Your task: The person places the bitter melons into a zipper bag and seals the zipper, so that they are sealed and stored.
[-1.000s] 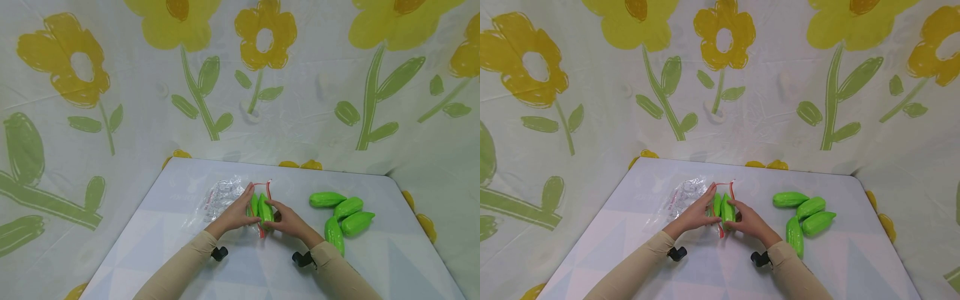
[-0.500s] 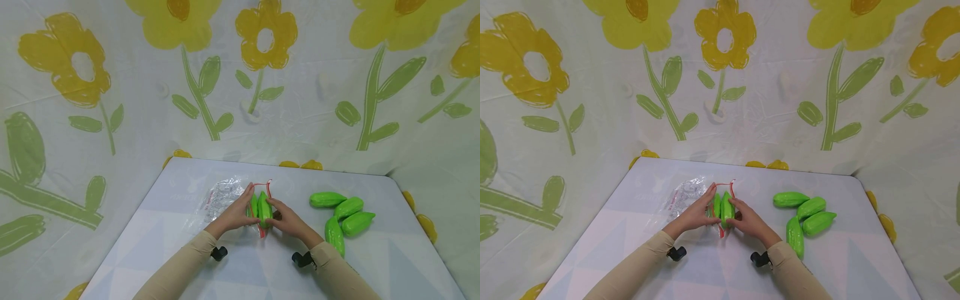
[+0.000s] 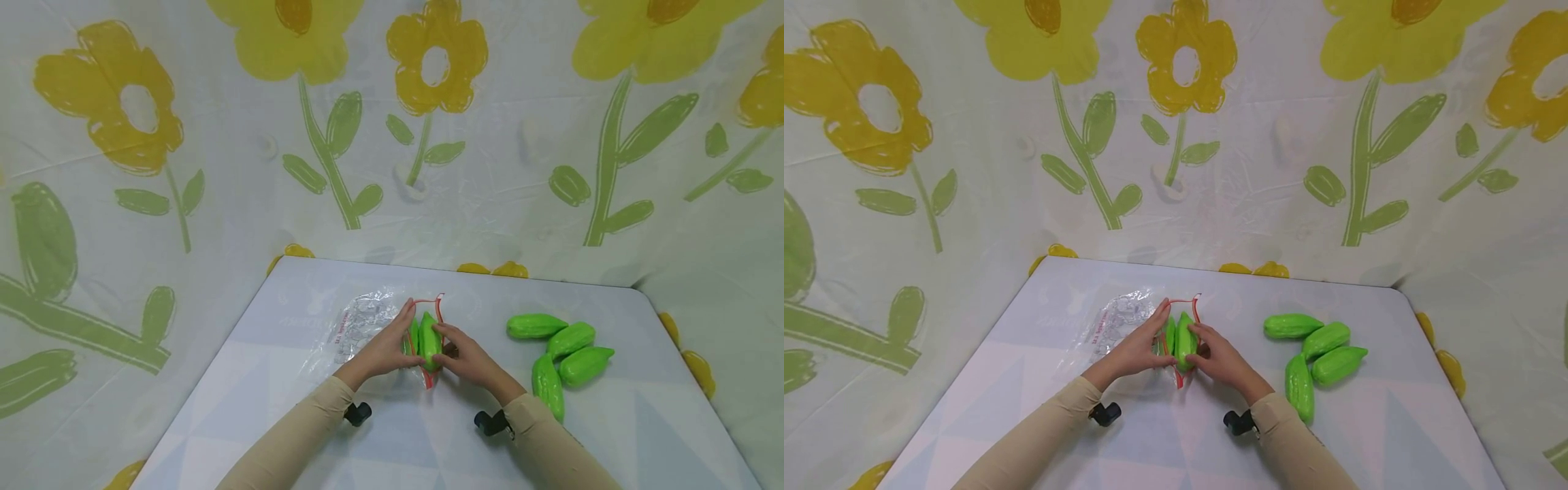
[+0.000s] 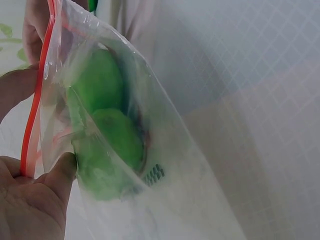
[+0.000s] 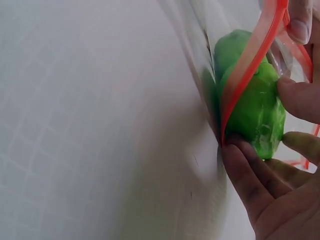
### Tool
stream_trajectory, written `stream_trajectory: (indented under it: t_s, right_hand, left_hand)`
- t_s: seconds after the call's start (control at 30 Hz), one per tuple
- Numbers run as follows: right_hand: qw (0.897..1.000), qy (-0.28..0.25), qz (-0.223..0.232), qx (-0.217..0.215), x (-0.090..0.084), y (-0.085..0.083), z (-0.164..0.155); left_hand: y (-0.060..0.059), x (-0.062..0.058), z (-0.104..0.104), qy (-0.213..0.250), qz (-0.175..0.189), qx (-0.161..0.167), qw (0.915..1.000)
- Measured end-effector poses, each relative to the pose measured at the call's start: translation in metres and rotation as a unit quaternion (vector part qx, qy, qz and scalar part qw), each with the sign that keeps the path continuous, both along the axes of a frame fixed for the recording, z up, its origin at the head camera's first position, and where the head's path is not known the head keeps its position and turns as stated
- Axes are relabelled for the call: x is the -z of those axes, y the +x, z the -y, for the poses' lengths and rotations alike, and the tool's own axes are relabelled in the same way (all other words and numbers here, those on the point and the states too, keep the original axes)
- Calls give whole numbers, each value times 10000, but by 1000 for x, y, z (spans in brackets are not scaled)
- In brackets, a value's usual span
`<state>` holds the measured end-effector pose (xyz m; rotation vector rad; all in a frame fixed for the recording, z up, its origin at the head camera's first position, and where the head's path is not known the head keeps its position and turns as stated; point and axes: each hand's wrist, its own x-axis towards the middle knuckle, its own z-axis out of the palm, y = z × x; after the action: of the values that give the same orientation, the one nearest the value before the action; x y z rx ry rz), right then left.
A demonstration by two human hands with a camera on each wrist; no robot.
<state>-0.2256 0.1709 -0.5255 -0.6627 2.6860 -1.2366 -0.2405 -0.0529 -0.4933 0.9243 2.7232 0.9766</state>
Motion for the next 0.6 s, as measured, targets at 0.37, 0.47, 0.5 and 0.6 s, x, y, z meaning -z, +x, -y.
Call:
stream_trajectory:
  t_s: [0.37, 0.47, 0.5, 0.6]
  right_hand:
    - [9997, 96, 65, 234, 3, -3, 6]
    - [9997, 41, 76, 213, 4, -3, 8]
    - [9998, 12, 65, 199, 4, -3, 8]
    - [9998, -44, 82, 164, 4, -3, 10]
  left_hand:
    - [0, 1, -1, 4, 232, -123, 9997]
    - [0, 1, -1, 19, 227, -101, 9997]
    - [0, 1, -1, 26, 224, -98, 9997]
    - [1, 1, -1, 44, 186, -84, 9998]
